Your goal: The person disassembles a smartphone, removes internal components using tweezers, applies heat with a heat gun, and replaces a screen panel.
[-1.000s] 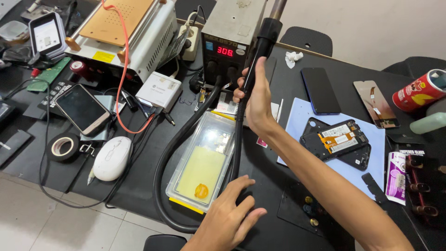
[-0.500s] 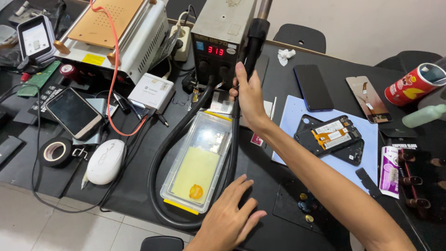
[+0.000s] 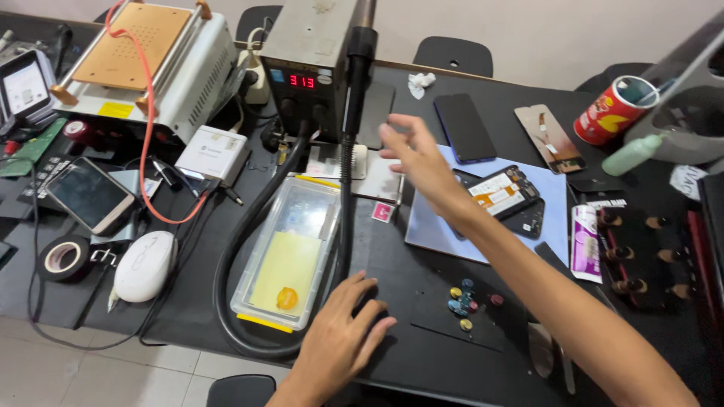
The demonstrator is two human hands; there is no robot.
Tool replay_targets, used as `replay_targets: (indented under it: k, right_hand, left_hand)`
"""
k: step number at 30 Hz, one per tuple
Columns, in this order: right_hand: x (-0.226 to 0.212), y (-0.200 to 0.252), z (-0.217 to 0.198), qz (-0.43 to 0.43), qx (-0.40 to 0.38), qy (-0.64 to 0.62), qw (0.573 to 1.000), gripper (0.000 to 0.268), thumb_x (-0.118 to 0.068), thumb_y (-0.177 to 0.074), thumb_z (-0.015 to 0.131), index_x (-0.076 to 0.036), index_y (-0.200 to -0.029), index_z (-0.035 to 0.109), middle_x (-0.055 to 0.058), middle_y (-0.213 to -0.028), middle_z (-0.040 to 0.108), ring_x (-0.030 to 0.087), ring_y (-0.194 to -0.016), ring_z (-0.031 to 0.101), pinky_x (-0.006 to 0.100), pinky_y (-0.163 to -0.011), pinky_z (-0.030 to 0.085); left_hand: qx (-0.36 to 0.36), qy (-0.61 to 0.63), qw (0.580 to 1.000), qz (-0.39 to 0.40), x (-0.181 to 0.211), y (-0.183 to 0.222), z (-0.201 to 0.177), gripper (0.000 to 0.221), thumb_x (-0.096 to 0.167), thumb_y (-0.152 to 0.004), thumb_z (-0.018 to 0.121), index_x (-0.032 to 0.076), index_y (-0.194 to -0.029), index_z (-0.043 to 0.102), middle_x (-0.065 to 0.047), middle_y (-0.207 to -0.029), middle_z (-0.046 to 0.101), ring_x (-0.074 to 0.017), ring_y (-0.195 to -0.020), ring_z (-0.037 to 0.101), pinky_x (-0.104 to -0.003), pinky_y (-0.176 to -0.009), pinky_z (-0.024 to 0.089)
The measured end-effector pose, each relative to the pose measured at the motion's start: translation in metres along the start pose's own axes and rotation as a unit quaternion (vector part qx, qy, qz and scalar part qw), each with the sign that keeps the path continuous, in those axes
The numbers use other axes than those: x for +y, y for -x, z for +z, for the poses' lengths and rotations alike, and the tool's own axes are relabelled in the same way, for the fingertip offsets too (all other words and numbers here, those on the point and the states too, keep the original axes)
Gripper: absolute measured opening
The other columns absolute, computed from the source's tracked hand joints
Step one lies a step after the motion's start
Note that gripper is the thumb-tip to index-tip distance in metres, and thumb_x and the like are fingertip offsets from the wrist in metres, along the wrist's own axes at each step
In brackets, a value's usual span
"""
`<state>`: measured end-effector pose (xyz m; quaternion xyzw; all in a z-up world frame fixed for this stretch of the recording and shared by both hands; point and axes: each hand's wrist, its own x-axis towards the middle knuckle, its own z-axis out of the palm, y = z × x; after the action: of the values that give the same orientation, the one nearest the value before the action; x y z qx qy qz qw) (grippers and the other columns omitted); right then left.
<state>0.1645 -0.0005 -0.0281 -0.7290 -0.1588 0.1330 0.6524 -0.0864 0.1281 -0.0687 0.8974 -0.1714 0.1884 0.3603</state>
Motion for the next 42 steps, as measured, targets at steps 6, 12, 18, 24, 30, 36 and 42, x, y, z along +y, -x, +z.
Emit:
replay_targets:
  k: [6, 12, 18, 24, 30, 36, 42]
  right_hand:
    - [-0.028, 0.078, -0.093, -0.053, 0.002, 0.086, 0.995, 0.039, -0.028, -0.102, 0.061, -0.005, -0.133, 0.059, 0.005, -0.110, 0.064, 0.012, -0.102, 0.067, 0.027, -0.087, 0.053]
    - [-0.043, 0.177, -0.150, -0.023, 0.106, 0.313, 0.944, 0.020, -0.019, -0.095, 0.070, -0.003, -0.107, 0.072, 0.005, -0.090, 0.073, 0.012, -0.077, 0.065, 0.030, -0.063, 0.050]
    - [-0.021, 0.265, -0.142, 0.081, 0.090, 0.415, 0.902, 0.018, -0.022, -0.087, 0.071, -0.006, -0.096, 0.070, 0.005, -0.086, 0.074, 0.019, -0.074, 0.075, 0.031, -0.065, 0.056]
    - [0.010, 0.307, -0.123, 0.040, 0.122, 0.524, 0.842, 0.020, -0.025, -0.084, 0.073, -0.011, -0.097, 0.066, 0.002, -0.086, 0.068, 0.019, -0.080, 0.066, 0.037, -0.074, 0.042]
    - [0.026, 0.309, -0.118, 0.021, 0.194, 0.535, 0.822, 0.020, -0.020, -0.086, 0.072, -0.009, -0.101, 0.066, 0.001, -0.083, 0.064, 0.019, -0.081, 0.063, 0.038, -0.077, 0.041]
    - [0.026, 0.313, -0.121, 0.016, 0.219, 0.536, 0.815, 0.023, -0.020, -0.084, 0.073, -0.010, -0.104, 0.067, 0.000, -0.082, 0.064, 0.018, -0.081, 0.063, 0.038, -0.077, 0.040]
    - [0.021, 0.312, -0.137, 0.040, 0.253, 0.519, 0.816, 0.025, -0.021, -0.088, 0.073, -0.010, -0.109, 0.068, 0.002, -0.093, 0.065, 0.018, -0.087, 0.065, 0.038, -0.080, 0.041]
  left_hand:
    - [-0.008, 0.023, 1.000, -0.014, 0.006, -0.008, 0.005, 0.021, 0.017, -0.089, 0.075, 0.004, -0.104, 0.068, -0.020, -0.126, 0.062, -0.0417, -0.126, 0.057, -0.047, -0.102, 0.047]
    - [-0.036, 0.051, 0.998, -0.005, 0.025, -0.024, 0.023, 0.043, 0.021, -0.087, 0.076, 0.003, -0.123, 0.062, -0.021, -0.132, 0.058, -0.0419, -0.129, 0.054, -0.047, -0.103, 0.045]
    - [-0.097, 0.057, 0.993, 0.029, 0.032, -0.052, 0.043, 0.081, 0.033, -0.080, 0.083, 0.000, -0.143, 0.043, -0.024, -0.138, 0.049, -0.0433, -0.127, 0.048, -0.049, -0.106, 0.040]
    - [-0.157, 0.035, 0.987, 0.027, 0.039, -0.063, 0.051, 0.097, 0.035, -0.072, 0.086, 0.003, -0.149, 0.036, -0.023, -0.137, 0.045, -0.0439, -0.126, 0.045, -0.050, -0.106, 0.038]
    - [-0.181, 0.057, 0.982, 0.004, 0.039, -0.062, 0.049, 0.091, 0.022, -0.069, 0.080, 0.003, -0.147, 0.037, -0.024, -0.140, 0.043, -0.0437, -0.130, 0.043, -0.049, -0.108, 0.038]
    - [-0.191, 0.071, 0.979, 0.008, 0.034, -0.060, 0.051, 0.086, 0.023, -0.073, 0.080, 0.006, -0.147, 0.040, -0.025, -0.145, 0.040, -0.0453, -0.135, 0.039, -0.049, -0.109, 0.037]
    - [-0.197, 0.079, 0.977, -0.002, 0.034, -0.059, 0.052, 0.085, 0.022, -0.075, 0.080, 0.008, -0.148, 0.040, -0.025, -0.147, 0.038, -0.0449, -0.136, 0.038, -0.049, -0.108, 0.038]
